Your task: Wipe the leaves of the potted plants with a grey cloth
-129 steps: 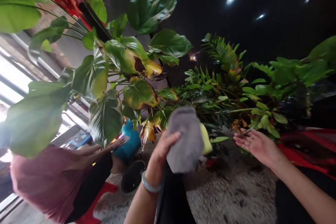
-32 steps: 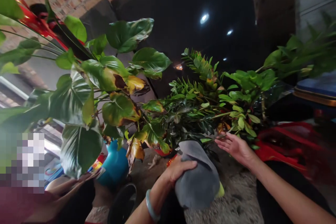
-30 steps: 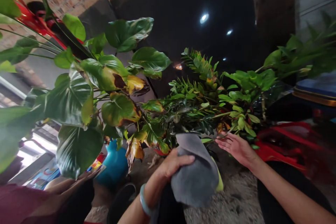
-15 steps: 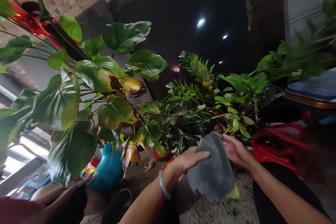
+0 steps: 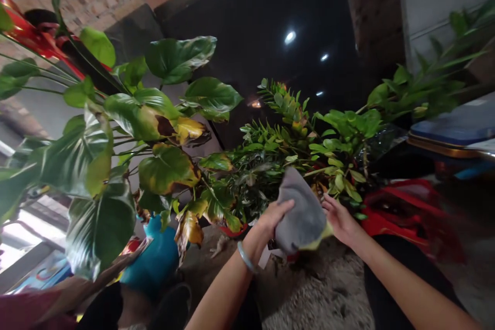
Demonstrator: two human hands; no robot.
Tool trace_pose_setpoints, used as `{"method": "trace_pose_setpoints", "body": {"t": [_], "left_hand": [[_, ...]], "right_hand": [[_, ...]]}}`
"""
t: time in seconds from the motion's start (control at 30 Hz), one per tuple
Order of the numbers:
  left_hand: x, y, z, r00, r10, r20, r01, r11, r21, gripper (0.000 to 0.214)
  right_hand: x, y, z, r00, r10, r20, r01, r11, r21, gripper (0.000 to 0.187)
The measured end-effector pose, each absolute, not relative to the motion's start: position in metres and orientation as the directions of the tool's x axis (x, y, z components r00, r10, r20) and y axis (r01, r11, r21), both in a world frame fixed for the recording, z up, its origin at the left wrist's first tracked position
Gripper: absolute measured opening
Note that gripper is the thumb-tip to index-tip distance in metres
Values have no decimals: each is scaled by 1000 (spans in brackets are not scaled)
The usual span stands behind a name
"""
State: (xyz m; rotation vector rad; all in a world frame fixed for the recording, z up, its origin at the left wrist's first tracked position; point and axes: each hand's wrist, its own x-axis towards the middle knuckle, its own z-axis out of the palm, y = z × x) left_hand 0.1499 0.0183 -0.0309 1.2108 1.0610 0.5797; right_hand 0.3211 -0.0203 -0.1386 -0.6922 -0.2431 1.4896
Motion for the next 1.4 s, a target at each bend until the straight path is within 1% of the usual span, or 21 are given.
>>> {"method": "trace_pose_setpoints", "body": {"t": [0.07, 0.13, 0.17, 0.23, 0.3, 0.37, 0.43, 0.47, 0.53, 0.6, 0.67, 0.77, 0.87, 0.93, 1.03, 1.1, 1.2, 1.27, 1.33, 1.4], "left_hand": [[133, 3, -32, 545, 760, -355, 306, 214, 928, 21], [122, -3, -17, 581, 738, -343, 335, 167, 927, 21], [120, -2, -6, 574, 754, -320, 300, 170, 939, 23], [126, 9, 15, 521, 822, -231, 148, 180, 973, 28], [141, 25, 26, 399, 909, -123, -47, 154, 987, 34], [157, 38, 22, 266, 961, -78, -190, 132, 973, 37], [168, 40, 5, 227, 963, -142, -207, 191, 959, 36], [169, 36, -7, 250, 946, -206, -167, 252, 953, 34], [162, 22, -30, 341, 876, -341, -30, 373, 927, 33], [147, 3, -47, 435, 799, -415, 80, 425, 902, 35], [131, -16, -53, 501, 748, -435, 106, 446, 889, 37], [116, -40, -51, 521, 742, -423, 55, 465, 884, 39], [112, -57, -52, 470, 778, -416, 1, 471, 882, 37], [111, -65, -58, 439, 783, -441, -48, 511, 858, 34], [113, -73, -70, 429, 777, -460, -146, 562, 814, 36], [115, -77, -76, 393, 802, -450, -230, 560, 796, 42], [121, -81, -81, 240, 869, -432, -361, 493, 791, 51], [126, -84, -83, 115, 909, -401, -402, 412, 818, 51], [133, -89, -85, 32, 934, -357, -409, 338, 847, 50], [140, -96, -86, 6, 943, -333, -413, 306, 858, 49]], "right_hand": [[323, -22, -139, 98, 960, -261, -822, -70, -566, 14], [325, -24, -138, 101, 962, -254, -817, -65, -573, 16], [326, -25, -137, 106, 960, -258, -816, -64, -575, 17], [327, -27, -134, 117, 950, -288, -821, -71, -567, 20], [326, -28, -130, 123, 938, -323, -826, -83, -557, 21], [324, -28, -126, 120, 935, -334, -829, -91, -552, 22], [322, -27, -125, 119, 940, -320, -831, -82, -550, 20], [322, -27, -125, 119, 943, -311, -832, -76, -550, 20], [321, -26, -126, 123, 945, -304, -834, -68, -548, 19], [322, -25, -129, 129, 940, -315, -835, -68, -546, 19], [323, -26, -130, 130, 935, -330, -832, -78, -549, 18], [324, -30, -129, 121, 933, -340, -816, -101, -569, 14], [326, -33, -127, 123, 940, -318, -792, -100, -602, 19], [328, -36, -126, 151, 936, -317, -777, -85, -623, 21], [330, -48, -127, 220, 895, -387, -734, -110, -670, 28], [324, -63, -128, 242, 877, -414, -699, -138, -702, 36], [299, -96, -125, 203, 899, -387, -694, -146, -705, 45], [276, -118, -118, 182, 920, -348, -691, -132, -710, 49], [254, -135, -109, 218, 931, -292, -649, -85, -756, 51], [238, -143, -100, 293, 916, -274, -602, -46, -797, 56]]}}
